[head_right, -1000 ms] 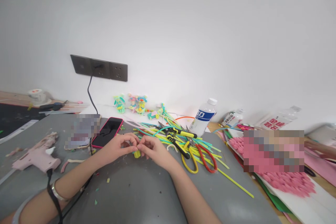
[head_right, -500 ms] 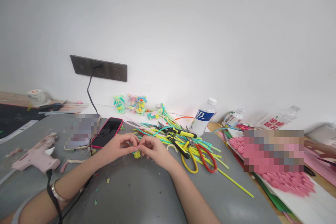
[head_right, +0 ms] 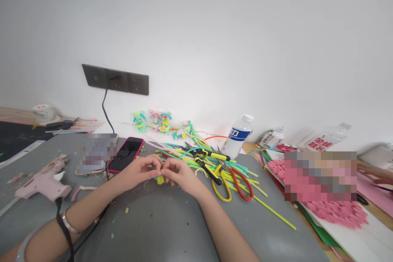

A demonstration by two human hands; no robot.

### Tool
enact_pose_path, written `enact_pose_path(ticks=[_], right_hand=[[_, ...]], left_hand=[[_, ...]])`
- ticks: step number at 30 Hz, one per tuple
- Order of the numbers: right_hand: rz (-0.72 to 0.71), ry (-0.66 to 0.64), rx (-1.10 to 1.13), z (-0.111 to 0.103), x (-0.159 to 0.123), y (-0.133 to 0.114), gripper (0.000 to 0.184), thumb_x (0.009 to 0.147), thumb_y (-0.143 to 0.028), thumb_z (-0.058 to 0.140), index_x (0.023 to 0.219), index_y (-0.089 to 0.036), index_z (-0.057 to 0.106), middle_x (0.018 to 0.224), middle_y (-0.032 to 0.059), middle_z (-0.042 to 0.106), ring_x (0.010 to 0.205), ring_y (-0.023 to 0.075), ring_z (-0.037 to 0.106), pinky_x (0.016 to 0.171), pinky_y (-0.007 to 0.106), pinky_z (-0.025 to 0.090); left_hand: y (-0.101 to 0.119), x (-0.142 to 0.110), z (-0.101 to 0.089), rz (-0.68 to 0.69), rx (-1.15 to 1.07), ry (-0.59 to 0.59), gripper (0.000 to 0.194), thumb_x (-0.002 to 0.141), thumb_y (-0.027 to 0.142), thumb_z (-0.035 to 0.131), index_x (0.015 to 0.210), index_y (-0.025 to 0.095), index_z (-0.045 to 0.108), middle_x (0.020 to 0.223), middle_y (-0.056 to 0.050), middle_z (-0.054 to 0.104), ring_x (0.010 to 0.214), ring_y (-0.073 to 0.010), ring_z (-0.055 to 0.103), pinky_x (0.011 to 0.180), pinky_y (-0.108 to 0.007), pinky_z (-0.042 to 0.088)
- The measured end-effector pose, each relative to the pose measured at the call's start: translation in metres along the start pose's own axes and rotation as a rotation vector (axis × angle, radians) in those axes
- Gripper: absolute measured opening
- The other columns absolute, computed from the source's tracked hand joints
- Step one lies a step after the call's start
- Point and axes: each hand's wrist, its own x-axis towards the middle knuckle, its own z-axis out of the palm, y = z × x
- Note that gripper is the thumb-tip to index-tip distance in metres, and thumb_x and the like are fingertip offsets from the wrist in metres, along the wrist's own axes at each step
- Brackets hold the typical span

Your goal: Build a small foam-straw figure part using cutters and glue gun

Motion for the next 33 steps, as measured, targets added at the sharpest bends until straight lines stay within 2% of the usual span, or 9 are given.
enact_pose_path(ticks=[13, 18, 22, 26, 29, 33], right_hand=[[-0.045, 0.019, -0.013, 0.003, 0.001, 0.001, 0.045, 0.083, -0.062, 0.061, 0.073, -0.019, 0.051, 0.058, -0.0049, 0.05, 0.048, 0.0073, 0.041, 0.047, 0.021, 0.033], [-0.042, 0.048, -0.045, 0.002, 0.001, 0.0, 0.047, 0.088, -0.064, 0.05, 0.074, -0.02, 0.051, 0.059, -0.0037, 0.05, 0.048, 0.0091, 0.042, 0.048, 0.022, 0.034], [-0.107, 0.136, -0.203, -0.001, 0.001, -0.001, 0.042, 0.092, -0.059, 0.047, 0.078, -0.02, 0.053, 0.065, -0.0018, 0.051, 0.052, 0.0109, 0.042, 0.05, 0.024, 0.034], [-0.227, 0.19, -0.429, -0.006, -0.003, 0.001, 0.025, 0.093, -0.045, 0.054, 0.089, -0.021, 0.057, 0.08, 0.0014, 0.054, 0.062, 0.0134, 0.046, 0.056, 0.026, 0.035], [-0.176, 0.133, -0.504, -0.009, -0.005, 0.003, 0.017, 0.092, -0.039, 0.057, 0.094, -0.022, 0.056, 0.07, -0.0018, 0.05, 0.059, 0.0142, 0.046, 0.055, 0.026, 0.035], [-0.108, 0.095, -0.533, -0.009, -0.007, 0.004, 0.019, 0.087, -0.038, 0.063, 0.095, -0.022, 0.055, 0.07, -0.0028, 0.05, 0.06, 0.0141, 0.045, 0.056, 0.025, 0.034]], left_hand=[[-0.005, 0.001, 0.001, -0.011, -0.064, 0.017, 0.034, 0.083, 0.049, 0.064, 0.078, 0.016, 0.056, 0.087, -0.005, 0.062, 0.085, -0.0206, 0.063, 0.081, -0.034, 0.046], [-0.004, 0.001, 0.001, -0.018, -0.041, 0.036, 0.037, 0.084, 0.052, 0.061, 0.077, 0.017, 0.052, 0.089, -0.005, 0.06, 0.081, -0.0179, 0.058, 0.076, -0.03, 0.044], [-0.005, 0.0, 0.001, -0.09, -0.043, 0.086, 0.038, 0.091, 0.054, 0.048, 0.084, 0.017, 0.056, 0.095, -0.006, 0.062, 0.079, -0.0166, 0.053, 0.069, -0.028, 0.04], [-0.006, -0.001, 0.002, -0.153, -0.102, 0.092, 0.038, 0.093, 0.051, 0.043, 0.104, 0.019, 0.062, 0.103, -0.007, 0.061, 0.1, -0.022, 0.054, 0.076, -0.029, 0.041], [-0.006, -0.001, 0.002, -0.155, -0.107, 0.099, 0.039, 0.092, 0.051, 0.045, 0.104, 0.019, 0.063, 0.104, -0.007, 0.061, 0.102, -0.0225, 0.053, 0.078, -0.029, 0.041], [-0.008, -0.001, 0.001, -0.143, -0.073, 0.109, 0.041, 0.091, 0.055, 0.045, 0.1, 0.018, 0.062, 0.095, -0.005, 0.06, 0.087, -0.0189, 0.054, 0.072, -0.028, 0.041]])
